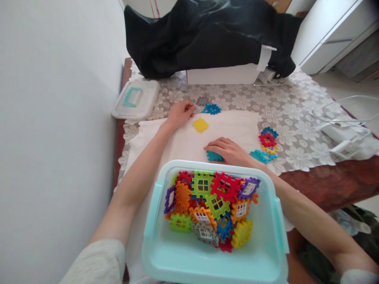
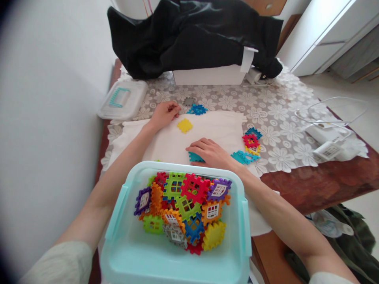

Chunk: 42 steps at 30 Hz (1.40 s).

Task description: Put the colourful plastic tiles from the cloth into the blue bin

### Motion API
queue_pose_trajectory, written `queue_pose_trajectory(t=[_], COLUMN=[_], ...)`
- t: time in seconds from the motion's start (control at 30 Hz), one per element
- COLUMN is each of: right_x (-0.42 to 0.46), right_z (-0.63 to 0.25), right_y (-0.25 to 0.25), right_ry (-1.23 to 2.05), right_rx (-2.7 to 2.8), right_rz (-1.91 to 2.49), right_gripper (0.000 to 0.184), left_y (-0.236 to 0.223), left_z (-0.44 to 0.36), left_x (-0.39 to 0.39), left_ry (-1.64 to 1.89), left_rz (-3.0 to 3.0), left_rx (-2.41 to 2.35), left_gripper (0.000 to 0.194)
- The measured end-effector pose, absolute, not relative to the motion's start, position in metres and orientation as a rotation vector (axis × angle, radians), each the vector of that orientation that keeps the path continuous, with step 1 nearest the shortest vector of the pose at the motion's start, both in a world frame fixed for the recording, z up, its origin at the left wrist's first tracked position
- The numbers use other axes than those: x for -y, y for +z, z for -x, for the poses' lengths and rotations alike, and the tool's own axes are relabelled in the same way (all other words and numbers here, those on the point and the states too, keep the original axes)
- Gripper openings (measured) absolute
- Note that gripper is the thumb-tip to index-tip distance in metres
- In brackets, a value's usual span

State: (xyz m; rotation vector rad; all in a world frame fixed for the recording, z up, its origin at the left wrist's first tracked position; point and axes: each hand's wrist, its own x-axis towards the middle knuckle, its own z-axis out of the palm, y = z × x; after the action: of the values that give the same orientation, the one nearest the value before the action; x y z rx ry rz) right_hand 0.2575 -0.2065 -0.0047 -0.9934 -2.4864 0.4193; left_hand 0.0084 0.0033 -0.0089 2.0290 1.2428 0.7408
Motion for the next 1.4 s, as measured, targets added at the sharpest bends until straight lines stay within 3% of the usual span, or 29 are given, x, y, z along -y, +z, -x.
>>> queue_pose_trajectory(t=[0.23, 1.03, 1.4], right_x=[0.209, 0.211, 0.216], right_z=[-0.259, -0.274, -0.286], right_y=[0.004, 0.028, 0.037], right_ry=[0.412, 0.430, 0.327], right_rx=[2.519, 2.553, 2.666], right_rz=[1.089, 1.072, 1.337], right_gripper=[0.055, 0.045, 0.039], left_y=[-0.005, -0.004, -0.008], left_z=[-0.010, -0.010, -0.009], left_x=[-0.001, 0.000, -0.002], left_ry=[0.727, 0.740, 0.732], left_rz=[-2.014, -2.033, -2.022], left_rx=[-1.254, -1.238, -1.238], left_gripper=[0.024, 0.022, 0.024])
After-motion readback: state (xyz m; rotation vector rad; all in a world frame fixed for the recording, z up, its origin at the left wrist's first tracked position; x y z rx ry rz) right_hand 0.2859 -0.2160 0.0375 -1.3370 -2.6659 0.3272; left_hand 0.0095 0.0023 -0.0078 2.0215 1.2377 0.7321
